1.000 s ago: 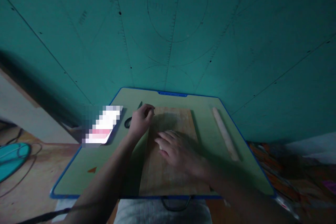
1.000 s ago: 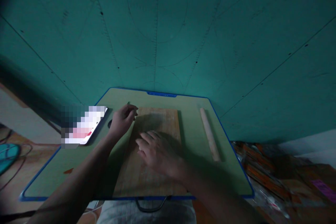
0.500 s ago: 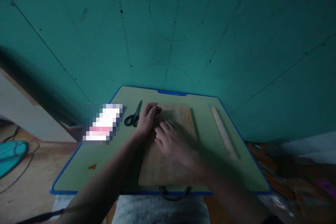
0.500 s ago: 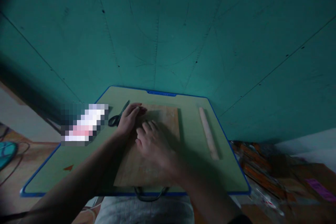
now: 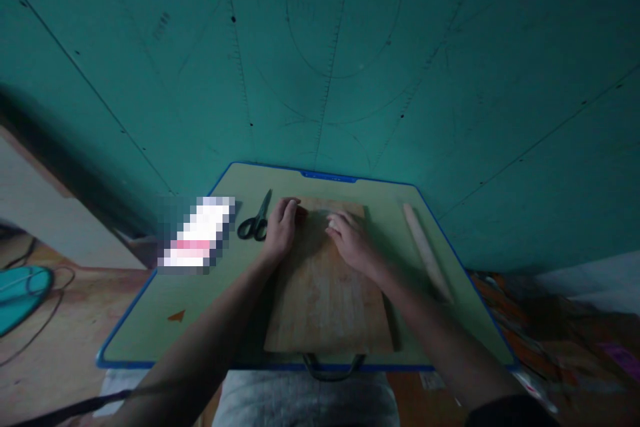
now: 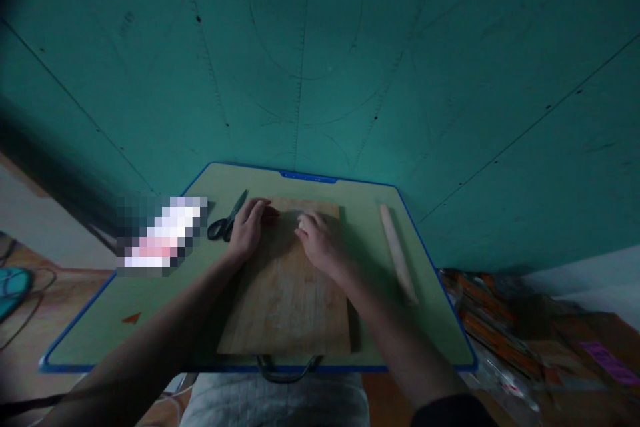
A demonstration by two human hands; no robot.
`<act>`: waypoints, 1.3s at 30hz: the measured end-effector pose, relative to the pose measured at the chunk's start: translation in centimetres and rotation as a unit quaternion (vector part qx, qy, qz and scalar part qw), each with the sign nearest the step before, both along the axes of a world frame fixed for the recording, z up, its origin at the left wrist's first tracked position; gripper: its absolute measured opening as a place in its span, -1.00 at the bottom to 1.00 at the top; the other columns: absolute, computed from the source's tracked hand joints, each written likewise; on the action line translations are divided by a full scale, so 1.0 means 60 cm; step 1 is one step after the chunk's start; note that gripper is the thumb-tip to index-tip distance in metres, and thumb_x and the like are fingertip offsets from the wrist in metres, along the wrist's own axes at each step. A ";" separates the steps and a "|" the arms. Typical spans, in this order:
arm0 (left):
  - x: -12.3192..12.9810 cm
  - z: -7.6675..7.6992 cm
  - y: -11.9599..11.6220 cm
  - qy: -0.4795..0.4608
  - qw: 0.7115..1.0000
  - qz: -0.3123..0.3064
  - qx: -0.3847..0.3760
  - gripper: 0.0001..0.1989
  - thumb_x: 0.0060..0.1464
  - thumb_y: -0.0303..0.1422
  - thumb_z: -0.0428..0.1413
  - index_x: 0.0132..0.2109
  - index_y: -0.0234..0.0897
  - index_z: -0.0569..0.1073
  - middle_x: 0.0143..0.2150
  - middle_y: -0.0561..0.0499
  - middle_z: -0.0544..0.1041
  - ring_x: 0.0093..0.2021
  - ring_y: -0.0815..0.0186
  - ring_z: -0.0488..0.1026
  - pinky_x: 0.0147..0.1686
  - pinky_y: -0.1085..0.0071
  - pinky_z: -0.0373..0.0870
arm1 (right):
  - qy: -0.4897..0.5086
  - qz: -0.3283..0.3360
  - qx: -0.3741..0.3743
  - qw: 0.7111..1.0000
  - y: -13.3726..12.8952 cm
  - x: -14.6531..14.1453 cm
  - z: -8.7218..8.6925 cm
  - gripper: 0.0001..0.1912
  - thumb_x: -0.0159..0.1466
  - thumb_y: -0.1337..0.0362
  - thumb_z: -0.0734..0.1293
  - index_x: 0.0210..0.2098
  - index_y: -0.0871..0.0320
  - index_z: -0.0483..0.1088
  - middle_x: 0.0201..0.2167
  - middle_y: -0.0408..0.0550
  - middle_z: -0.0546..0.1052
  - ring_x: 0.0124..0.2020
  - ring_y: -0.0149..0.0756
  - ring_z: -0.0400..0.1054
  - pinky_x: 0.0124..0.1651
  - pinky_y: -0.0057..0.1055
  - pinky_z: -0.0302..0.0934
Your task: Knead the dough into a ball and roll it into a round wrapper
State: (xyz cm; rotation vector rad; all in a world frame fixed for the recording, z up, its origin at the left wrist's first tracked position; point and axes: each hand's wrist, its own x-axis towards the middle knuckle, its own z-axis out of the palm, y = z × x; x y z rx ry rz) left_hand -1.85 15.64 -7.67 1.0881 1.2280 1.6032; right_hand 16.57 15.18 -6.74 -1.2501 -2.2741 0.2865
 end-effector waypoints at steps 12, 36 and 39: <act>-0.005 0.005 0.003 -0.056 0.998 0.010 -0.018 -0.70 0.01 -0.07 0.14 -0.35 -0.24 0.41 -0.47 0.04 0.55 -0.39 0.27 0.55 -0.34 0.38 0.48 | -0.018 0.235 -0.087 0.968 -0.140 -0.060 0.055 -0.82 0.37 0.31 0.28 -0.06 0.14 0.46 0.02 0.03 0.51 0.06 -0.21 0.35 0.14 -0.25 0.20; -0.001 0.018 -0.018 0.121 0.992 -0.046 0.005 -0.79 0.02 -0.19 0.13 -0.29 -0.24 0.41 -0.48 0.07 0.50 -0.44 0.30 0.48 -0.40 0.40 0.37 | 0.635 0.062 -0.466 0.613 -0.007 -0.008 0.048 -0.64 0.09 0.05 0.41 -0.55 0.09 0.19 -0.74 -0.34 0.32 -0.81 -0.50 0.10 -0.79 -0.58 -0.07; -0.002 0.019 -0.025 0.179 0.982 -0.056 0.027 -0.83 0.06 -0.23 0.10 -0.27 -0.23 0.42 -0.46 0.06 0.51 -0.41 0.28 0.49 -0.36 0.38 0.38 | 0.634 0.075 -0.446 0.628 -0.011 -0.009 0.052 -0.60 0.08 0.02 0.38 -0.63 0.09 0.16 -0.81 -0.33 0.25 -0.86 -0.50 0.04 -0.82 -0.56 -0.08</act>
